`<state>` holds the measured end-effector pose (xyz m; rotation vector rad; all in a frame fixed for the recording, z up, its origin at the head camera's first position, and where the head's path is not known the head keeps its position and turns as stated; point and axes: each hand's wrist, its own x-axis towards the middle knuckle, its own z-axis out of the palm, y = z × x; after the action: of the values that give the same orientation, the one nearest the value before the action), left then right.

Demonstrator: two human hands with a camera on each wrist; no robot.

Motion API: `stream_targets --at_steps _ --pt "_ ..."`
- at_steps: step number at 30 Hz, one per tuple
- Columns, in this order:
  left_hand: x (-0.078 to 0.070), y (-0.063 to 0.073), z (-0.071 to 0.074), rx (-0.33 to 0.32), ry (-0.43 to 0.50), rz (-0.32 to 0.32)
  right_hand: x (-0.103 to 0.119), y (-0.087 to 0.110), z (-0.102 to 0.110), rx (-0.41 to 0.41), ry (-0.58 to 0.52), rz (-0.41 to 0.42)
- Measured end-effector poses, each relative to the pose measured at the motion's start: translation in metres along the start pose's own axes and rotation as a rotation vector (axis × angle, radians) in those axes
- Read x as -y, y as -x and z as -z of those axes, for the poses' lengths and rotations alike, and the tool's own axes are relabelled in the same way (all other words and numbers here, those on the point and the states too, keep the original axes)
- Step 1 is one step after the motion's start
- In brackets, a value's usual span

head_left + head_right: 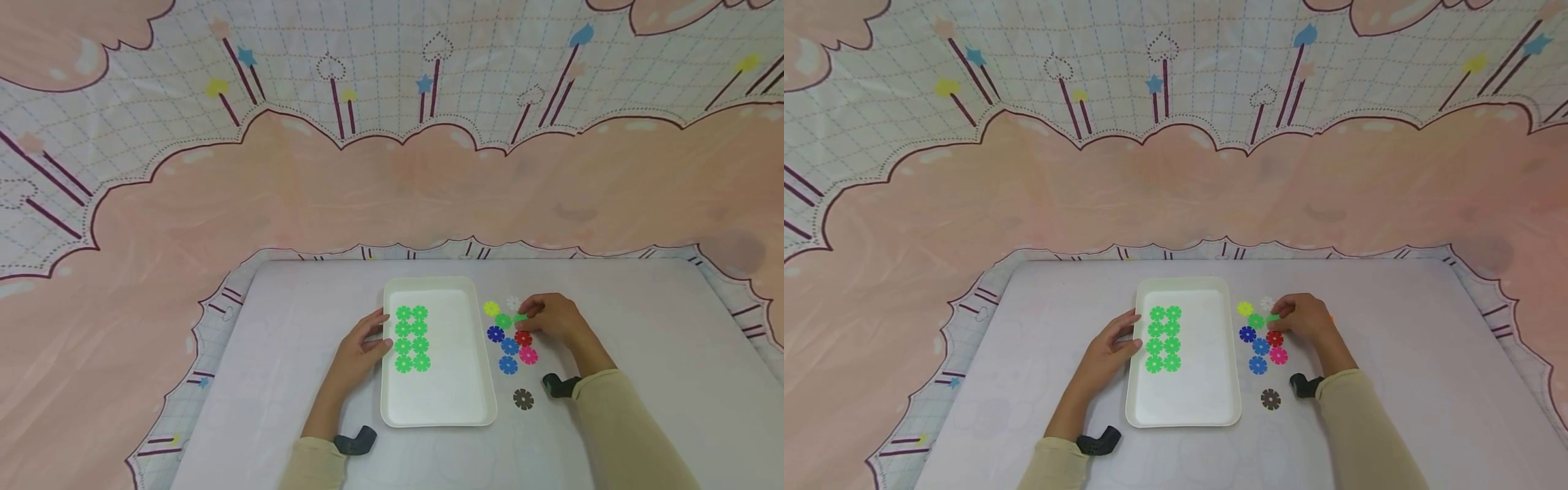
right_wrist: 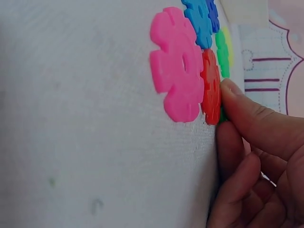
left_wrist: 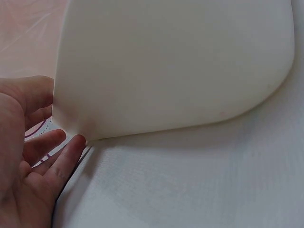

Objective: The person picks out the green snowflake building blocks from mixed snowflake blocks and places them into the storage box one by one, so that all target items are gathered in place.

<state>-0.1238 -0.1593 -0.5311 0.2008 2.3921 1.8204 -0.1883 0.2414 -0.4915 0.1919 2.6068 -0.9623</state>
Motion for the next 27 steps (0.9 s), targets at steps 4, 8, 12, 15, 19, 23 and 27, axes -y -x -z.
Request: stream_targets --at_steps 4,8,12,15,19,23,27 --pt "-0.0008 0.0004 0.0001 0.0 0.001 0.004 -0.0008 0.0003 0.0005 -0.001 -0.005 0.004" --pt "-0.0014 0.0005 0.0002 -0.001 0.0 0.007 -0.0013 0.0008 0.0018 -0.004 -0.016 0.017" --pt "-0.0015 0.0003 0.0 -0.002 0.004 0.003 -0.0013 0.0013 0.0025 -0.009 -0.028 0.034" --pt "-0.001 0.0001 -0.0003 -0.001 0.008 -0.001 -0.0009 0.0022 0.0023 -0.014 -0.032 0.04" --pt "-0.0005 0.0005 -0.001 -0.004 0.018 -0.003 0.0011 0.0047 0.0012 -0.029 -0.028 0.043" --pt "-0.0003 0.0007 -0.0016 -0.005 0.032 -0.01 0.0035 0.0071 0.0012 -0.04 -0.015 0.048" --pt "-0.0003 0.0006 -0.0016 -0.01 0.027 -0.009 0.0067 0.0093 0.0026 -0.034 -0.006 0.055"
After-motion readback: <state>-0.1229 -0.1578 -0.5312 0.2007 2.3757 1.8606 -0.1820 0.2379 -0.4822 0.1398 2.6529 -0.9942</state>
